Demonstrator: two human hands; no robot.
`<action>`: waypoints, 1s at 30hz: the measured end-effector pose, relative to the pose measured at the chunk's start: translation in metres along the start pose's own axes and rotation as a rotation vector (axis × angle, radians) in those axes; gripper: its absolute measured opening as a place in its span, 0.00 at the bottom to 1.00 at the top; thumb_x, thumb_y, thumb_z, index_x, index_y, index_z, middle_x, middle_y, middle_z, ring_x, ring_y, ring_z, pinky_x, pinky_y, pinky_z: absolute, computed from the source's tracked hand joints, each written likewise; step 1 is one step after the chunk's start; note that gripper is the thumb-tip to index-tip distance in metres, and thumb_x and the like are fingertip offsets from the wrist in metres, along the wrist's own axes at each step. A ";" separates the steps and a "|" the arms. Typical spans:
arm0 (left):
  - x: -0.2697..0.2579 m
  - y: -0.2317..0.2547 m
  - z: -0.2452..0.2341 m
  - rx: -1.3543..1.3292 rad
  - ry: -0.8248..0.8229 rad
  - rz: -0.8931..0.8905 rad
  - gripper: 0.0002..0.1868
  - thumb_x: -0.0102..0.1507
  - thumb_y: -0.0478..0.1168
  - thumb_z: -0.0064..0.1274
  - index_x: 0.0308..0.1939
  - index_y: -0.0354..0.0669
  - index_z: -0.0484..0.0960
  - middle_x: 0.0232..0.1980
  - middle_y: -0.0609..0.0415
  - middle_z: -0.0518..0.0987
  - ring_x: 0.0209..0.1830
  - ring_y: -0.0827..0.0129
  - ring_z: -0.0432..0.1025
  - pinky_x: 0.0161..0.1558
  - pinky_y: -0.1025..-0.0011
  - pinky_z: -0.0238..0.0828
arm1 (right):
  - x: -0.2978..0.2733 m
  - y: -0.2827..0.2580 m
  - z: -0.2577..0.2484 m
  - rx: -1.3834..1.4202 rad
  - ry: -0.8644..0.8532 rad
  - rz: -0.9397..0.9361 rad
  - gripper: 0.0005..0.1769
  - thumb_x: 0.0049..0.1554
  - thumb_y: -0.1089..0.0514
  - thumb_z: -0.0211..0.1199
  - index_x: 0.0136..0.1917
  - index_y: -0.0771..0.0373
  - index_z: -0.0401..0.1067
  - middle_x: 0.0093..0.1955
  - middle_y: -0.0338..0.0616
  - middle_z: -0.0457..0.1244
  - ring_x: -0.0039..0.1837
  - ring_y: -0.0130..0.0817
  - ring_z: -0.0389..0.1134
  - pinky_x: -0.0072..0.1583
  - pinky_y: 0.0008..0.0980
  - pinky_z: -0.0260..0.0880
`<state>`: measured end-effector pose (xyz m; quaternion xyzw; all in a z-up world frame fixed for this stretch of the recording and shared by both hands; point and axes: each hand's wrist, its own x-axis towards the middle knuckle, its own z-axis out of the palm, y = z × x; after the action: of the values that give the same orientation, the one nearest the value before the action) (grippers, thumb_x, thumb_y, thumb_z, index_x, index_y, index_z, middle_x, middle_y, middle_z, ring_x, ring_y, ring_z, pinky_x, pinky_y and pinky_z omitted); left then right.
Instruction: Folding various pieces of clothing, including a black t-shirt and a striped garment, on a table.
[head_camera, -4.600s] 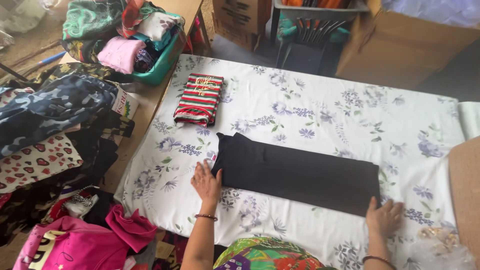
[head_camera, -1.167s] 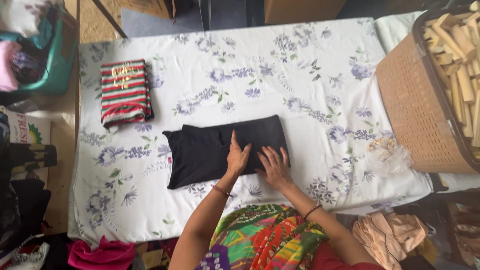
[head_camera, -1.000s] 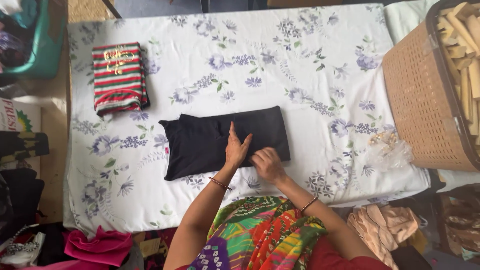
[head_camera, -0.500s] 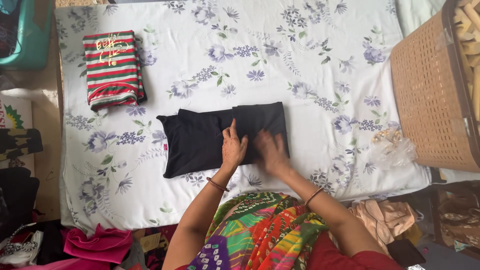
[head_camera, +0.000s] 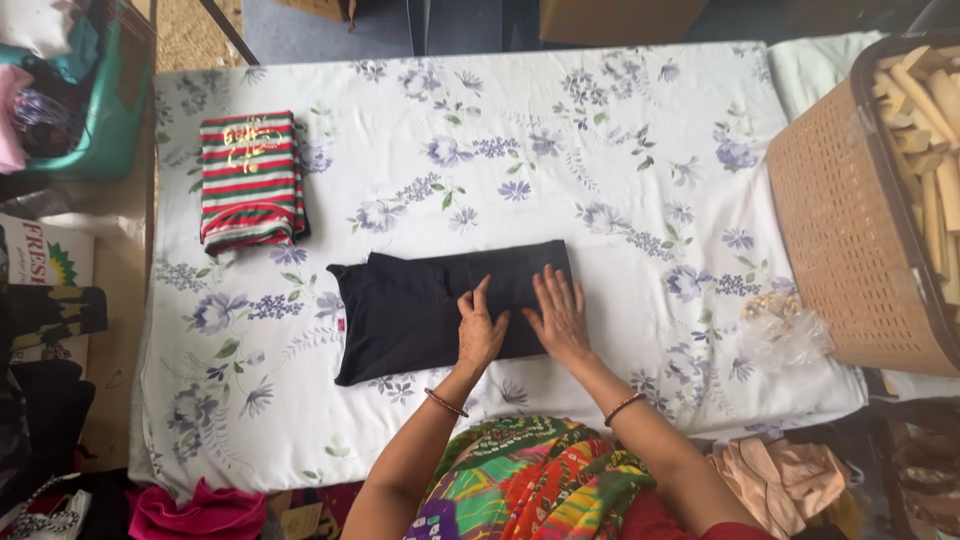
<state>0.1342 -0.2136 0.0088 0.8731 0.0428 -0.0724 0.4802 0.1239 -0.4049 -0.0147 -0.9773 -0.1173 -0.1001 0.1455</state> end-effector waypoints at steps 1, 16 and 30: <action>0.003 0.002 0.002 -0.038 -0.024 -0.003 0.43 0.59 0.39 0.61 0.75 0.56 0.56 0.69 0.32 0.57 0.56 0.37 0.72 0.54 0.53 0.74 | 0.003 -0.002 -0.001 0.021 -0.034 -0.051 0.42 0.63 0.38 0.52 0.82 0.60 0.50 0.85 0.53 0.41 0.84 0.51 0.42 0.79 0.60 0.34; -0.020 0.018 -0.025 0.573 0.146 0.433 0.43 0.54 0.36 0.56 0.75 0.44 0.64 0.81 0.42 0.55 0.79 0.47 0.57 0.73 0.52 0.55 | 0.020 0.026 -0.009 -0.067 0.054 0.087 0.44 0.65 0.35 0.51 0.84 0.59 0.45 0.86 0.57 0.38 0.84 0.55 0.44 0.78 0.59 0.42; 0.001 -0.008 -0.024 -0.548 -0.243 -0.014 0.39 0.67 0.60 0.47 0.75 0.39 0.62 0.76 0.43 0.65 0.78 0.54 0.57 0.74 0.61 0.52 | 0.037 -0.042 -0.051 1.432 -0.338 0.457 0.38 0.53 0.61 0.70 0.73 0.65 0.59 0.64 0.44 0.63 0.63 0.32 0.67 0.62 0.31 0.71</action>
<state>0.1364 -0.1888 0.0145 0.6955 0.0093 -0.1654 0.6992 0.1403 -0.3744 0.0528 -0.6467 0.0305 0.1833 0.7398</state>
